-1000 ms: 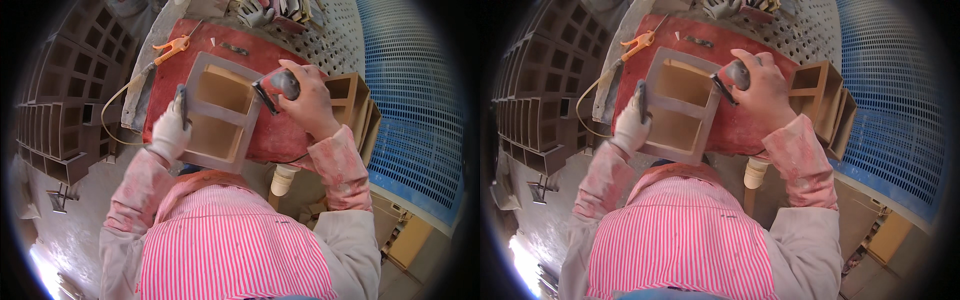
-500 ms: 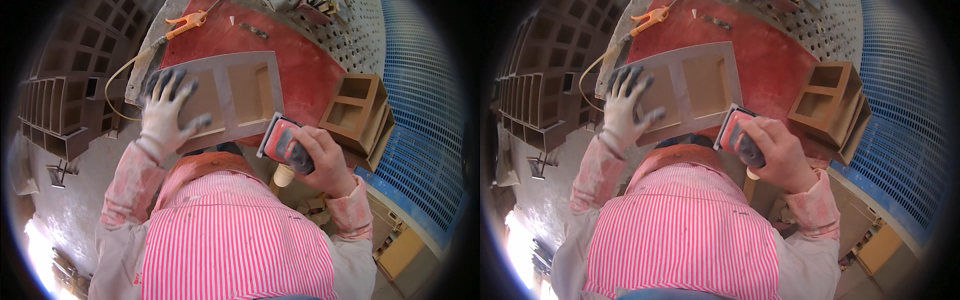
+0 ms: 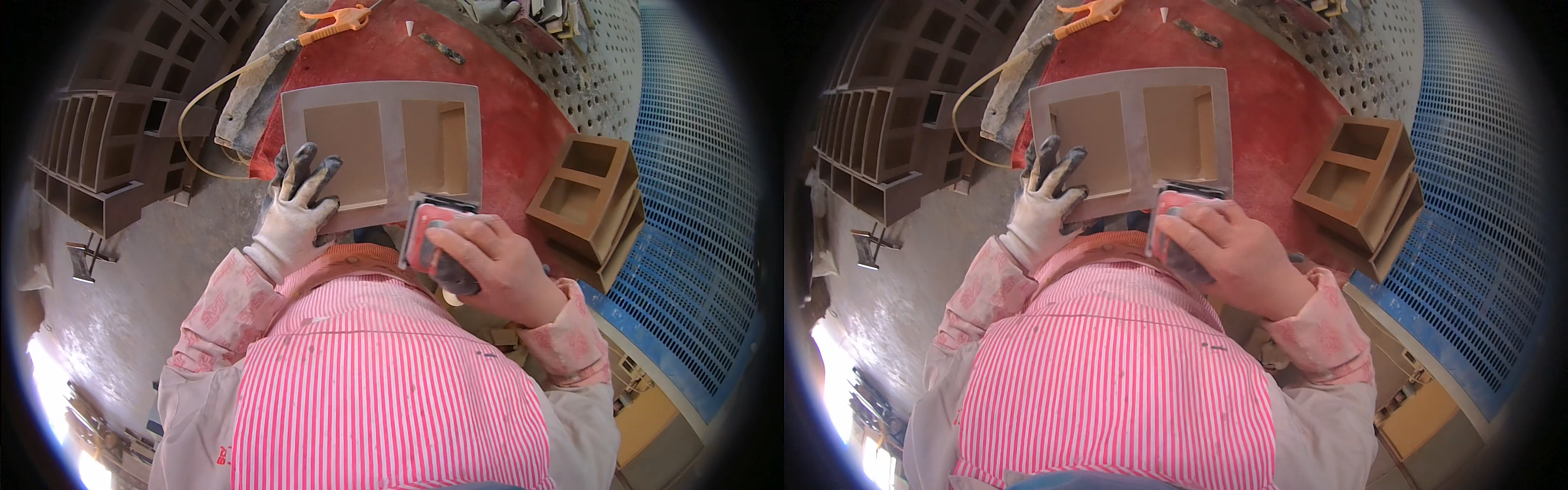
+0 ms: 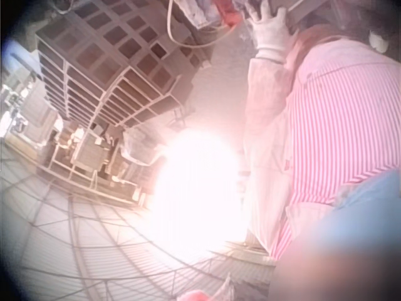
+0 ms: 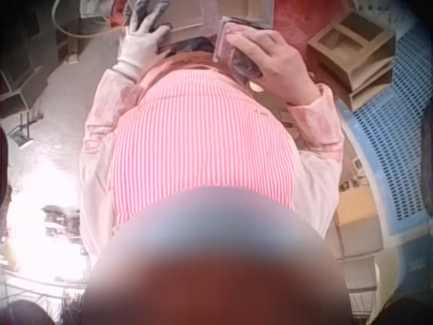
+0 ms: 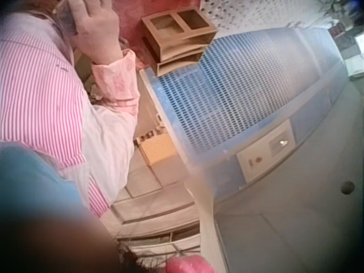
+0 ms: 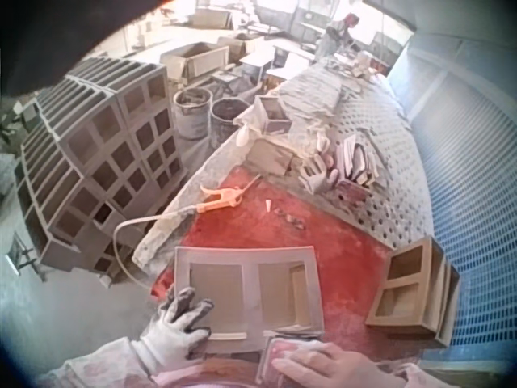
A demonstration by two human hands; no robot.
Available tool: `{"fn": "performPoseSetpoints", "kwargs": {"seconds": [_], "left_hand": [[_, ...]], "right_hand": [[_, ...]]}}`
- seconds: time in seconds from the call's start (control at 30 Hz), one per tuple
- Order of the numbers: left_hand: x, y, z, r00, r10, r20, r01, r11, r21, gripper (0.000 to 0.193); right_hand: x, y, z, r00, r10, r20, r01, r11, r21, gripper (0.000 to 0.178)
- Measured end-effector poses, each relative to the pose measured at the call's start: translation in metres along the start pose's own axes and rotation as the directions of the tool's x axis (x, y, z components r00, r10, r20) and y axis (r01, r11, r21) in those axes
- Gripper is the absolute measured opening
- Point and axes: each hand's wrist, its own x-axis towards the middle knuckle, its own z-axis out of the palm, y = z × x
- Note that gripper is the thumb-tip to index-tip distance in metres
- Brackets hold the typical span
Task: The person assembles a small wooden cabinet by applying glue to joints, inserting a divider, and securing parts with a nail gun. They then sand the surfaces with an orbital sander and wipe the piece with a cloth.
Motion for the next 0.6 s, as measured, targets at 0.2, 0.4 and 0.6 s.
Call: {"fn": "performPoseSetpoints", "kwargs": {"seconds": [0.2, 0.4, 0.6], "left_hand": [[-0.001, -0.002, 0.009, 0.991, 0.021, -0.131, -0.026, 0.999, -0.036, 0.053], [-0.002, -0.001, 0.010, 0.996, 0.006, -0.094, -0.012, 0.998, -0.054, 0.052], [-0.002, -0.001, 0.011, 0.992, 0.018, -0.125, -0.024, 0.999, -0.046, 0.053]], "right_hand": [[0.013, -0.007, 0.008, 0.998, -0.058, -0.007, 0.058, 0.998, 0.018, 0.068], [0.030, -0.017, 0.011, 0.989, -0.102, 0.105, 0.097, 0.994, 0.049, 0.069], [0.031, -0.020, 0.006, 0.989, -0.082, 0.126, 0.077, 0.996, 0.041, 0.072]]}}
